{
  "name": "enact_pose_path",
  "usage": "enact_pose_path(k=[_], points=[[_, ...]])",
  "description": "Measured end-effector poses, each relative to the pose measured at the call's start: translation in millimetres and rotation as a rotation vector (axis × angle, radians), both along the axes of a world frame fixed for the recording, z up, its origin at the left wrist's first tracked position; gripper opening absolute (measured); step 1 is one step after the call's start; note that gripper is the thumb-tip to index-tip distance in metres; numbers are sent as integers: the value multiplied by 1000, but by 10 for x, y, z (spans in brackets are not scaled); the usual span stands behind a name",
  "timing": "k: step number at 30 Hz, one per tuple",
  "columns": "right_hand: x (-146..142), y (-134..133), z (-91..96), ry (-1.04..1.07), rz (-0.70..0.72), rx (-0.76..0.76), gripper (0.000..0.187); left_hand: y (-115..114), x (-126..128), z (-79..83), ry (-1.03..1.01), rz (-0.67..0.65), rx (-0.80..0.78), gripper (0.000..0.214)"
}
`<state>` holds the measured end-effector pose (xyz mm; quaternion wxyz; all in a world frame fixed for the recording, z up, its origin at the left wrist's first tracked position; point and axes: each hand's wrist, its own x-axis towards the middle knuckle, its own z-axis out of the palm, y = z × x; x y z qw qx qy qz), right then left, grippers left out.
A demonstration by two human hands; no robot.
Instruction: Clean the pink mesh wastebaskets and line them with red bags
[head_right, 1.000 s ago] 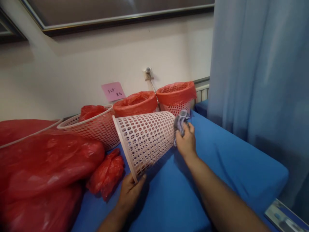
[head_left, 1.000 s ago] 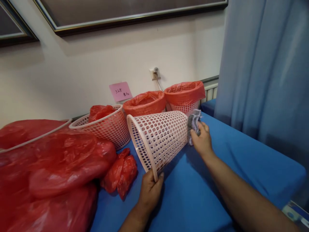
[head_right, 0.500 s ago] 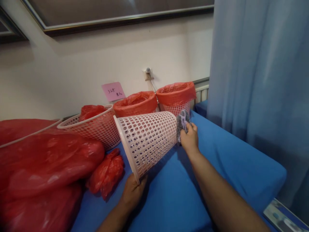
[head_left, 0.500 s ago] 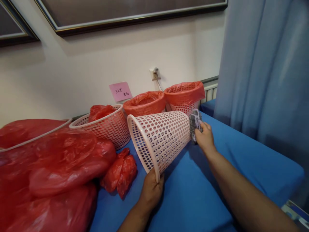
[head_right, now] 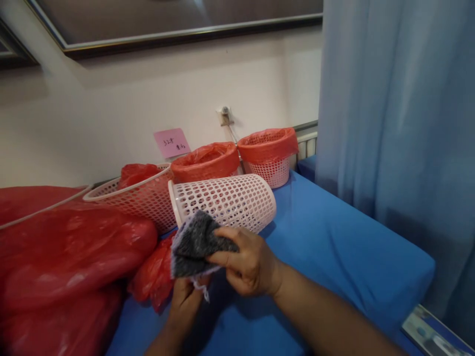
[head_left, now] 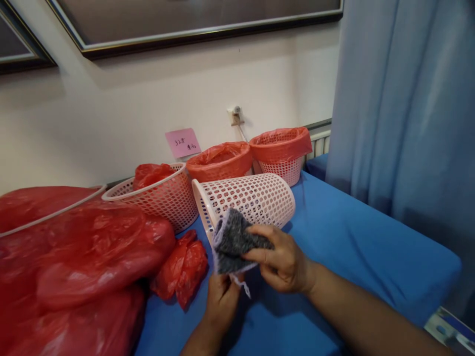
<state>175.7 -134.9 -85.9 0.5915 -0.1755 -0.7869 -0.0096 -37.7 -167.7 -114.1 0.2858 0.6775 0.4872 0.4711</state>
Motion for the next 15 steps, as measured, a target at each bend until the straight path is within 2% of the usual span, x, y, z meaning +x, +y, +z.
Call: enact_pose_path(k=[2,5,6,8,9,11,15], points=[[129,239,-86,181,-214,-141,47,-39,57,78,-75,-9,-44,39],[422,682,-233,557,-599,-549,42,-76,127,129,-87,-47,-75,42],[509,805,-272,613,-646,-670,42,-81,140,126,-61,-68,-74,41],[595,935,-314,649,-675,-794,44,-77,153,103,11,-98,-48,40],[579,924,-313,630,-661,-785,45,-67,155,88,48,-104,-25,41],[431,747,-268,516,-573,-633,49,-38,153,53,112,-111,24,43],[-5,123,-98,81,-147,-76,58,18,119,-36,173,-89,120,34]])
